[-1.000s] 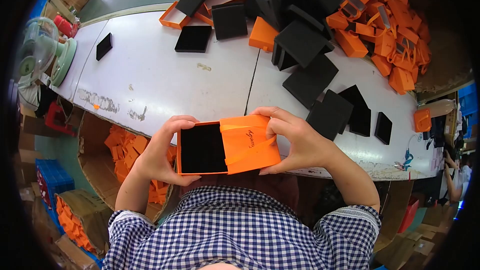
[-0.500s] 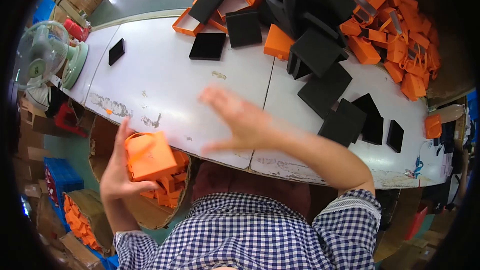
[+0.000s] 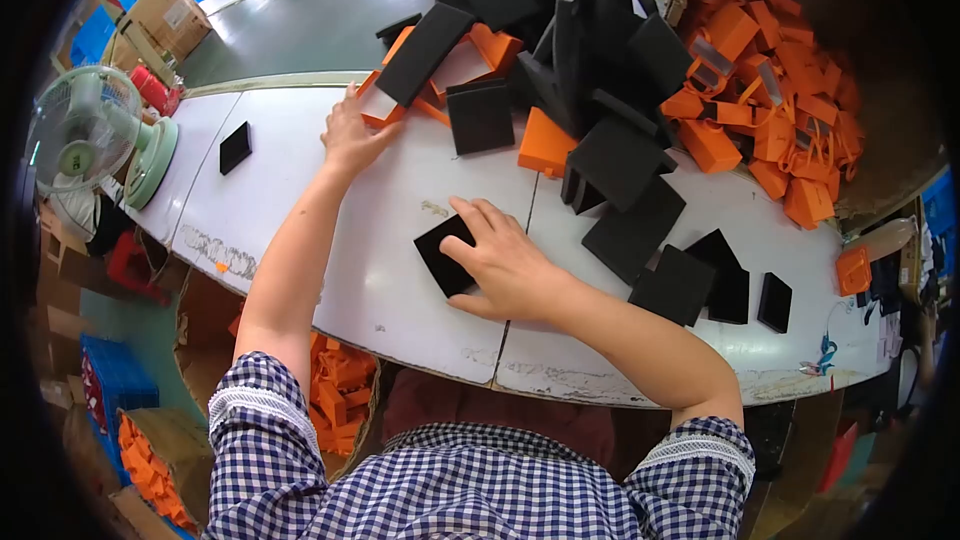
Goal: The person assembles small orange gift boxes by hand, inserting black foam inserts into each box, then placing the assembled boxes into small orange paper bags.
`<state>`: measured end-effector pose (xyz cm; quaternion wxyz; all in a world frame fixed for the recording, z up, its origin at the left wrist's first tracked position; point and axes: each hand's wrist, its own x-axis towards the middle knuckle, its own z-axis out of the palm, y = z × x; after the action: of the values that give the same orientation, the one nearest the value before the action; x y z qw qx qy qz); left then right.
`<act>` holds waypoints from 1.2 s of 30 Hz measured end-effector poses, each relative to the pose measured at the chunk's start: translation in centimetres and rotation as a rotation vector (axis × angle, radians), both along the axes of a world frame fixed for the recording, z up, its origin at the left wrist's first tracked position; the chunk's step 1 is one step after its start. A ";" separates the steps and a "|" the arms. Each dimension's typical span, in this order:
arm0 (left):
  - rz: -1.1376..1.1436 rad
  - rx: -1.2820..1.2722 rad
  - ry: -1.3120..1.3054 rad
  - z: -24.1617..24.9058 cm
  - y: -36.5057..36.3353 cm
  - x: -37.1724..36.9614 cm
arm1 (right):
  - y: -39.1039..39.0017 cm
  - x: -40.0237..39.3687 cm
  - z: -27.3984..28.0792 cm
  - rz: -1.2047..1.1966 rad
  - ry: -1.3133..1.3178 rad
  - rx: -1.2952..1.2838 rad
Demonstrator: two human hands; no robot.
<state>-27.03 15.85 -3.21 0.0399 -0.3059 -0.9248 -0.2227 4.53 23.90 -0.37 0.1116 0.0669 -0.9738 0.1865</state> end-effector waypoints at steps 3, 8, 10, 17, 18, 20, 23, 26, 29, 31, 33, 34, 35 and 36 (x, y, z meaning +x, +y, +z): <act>-0.024 0.063 0.109 -0.9 -3.5 -0.9 | 1.5 3.0 1.1 0.024 -0.102 -0.023; -0.662 0.207 -0.246 1.3 -15.4 8.9 | 2.0 6.6 3.6 -0.130 -0.042 -0.458; -0.744 0.191 -0.339 0.8 -16.2 15.6 | 0.8 5.8 3.1 -0.095 0.057 -0.348; -0.876 0.303 -0.405 1.1 -13.7 21.6 | -3.8 7.6 -1.5 -0.021 0.113 0.001; -0.901 0.213 -0.288 1.2 -13.8 21.8 | -4.4 8.2 -2.0 -0.051 0.109 0.078; -0.892 0.106 -0.278 1.3 -13.7 22.4 | -4.9 8.4 -1.6 -0.010 0.014 -0.017; -0.912 0.044 0.092 2.3 -13.1 23.4 | -1.6 9.5 0.2 -0.037 0.052 -0.215; -1.036 -0.035 0.109 1.2 -12.7 24.0 | 8.2 11.8 3.7 -0.536 0.404 -0.069; -1.042 -0.028 0.097 1.2 -13.0 24.8 | 23.5 15.7 1.0 -0.955 0.317 0.281; -1.071 0.094 0.159 -0.8 -13.3 24.5 | 26.8 15.2 2.9 -0.881 0.122 0.076; -1.054 0.161 0.120 -2.5 -13.4 24.7 | 30.9 15.1 -0.4 -0.785 0.114 0.070; -1.026 0.166 0.128 -2.7 -13.6 25.0 | 32.7 14.5 -3.2 -0.770 0.206 0.295; -0.994 0.174 0.138 -2.9 -13.9 25.4 | 33.5 14.5 -2.7 -0.881 -0.030 0.193; -0.973 0.200 0.094 -2.5 -14.1 25.6 | 34.9 14.9 -2.5 -0.776 -0.021 0.048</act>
<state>-1.46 1.75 -5.73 0.0023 -0.7064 -0.6461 -0.2892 19.40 58.77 -2.91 0.1624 -0.3057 -0.9319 0.1084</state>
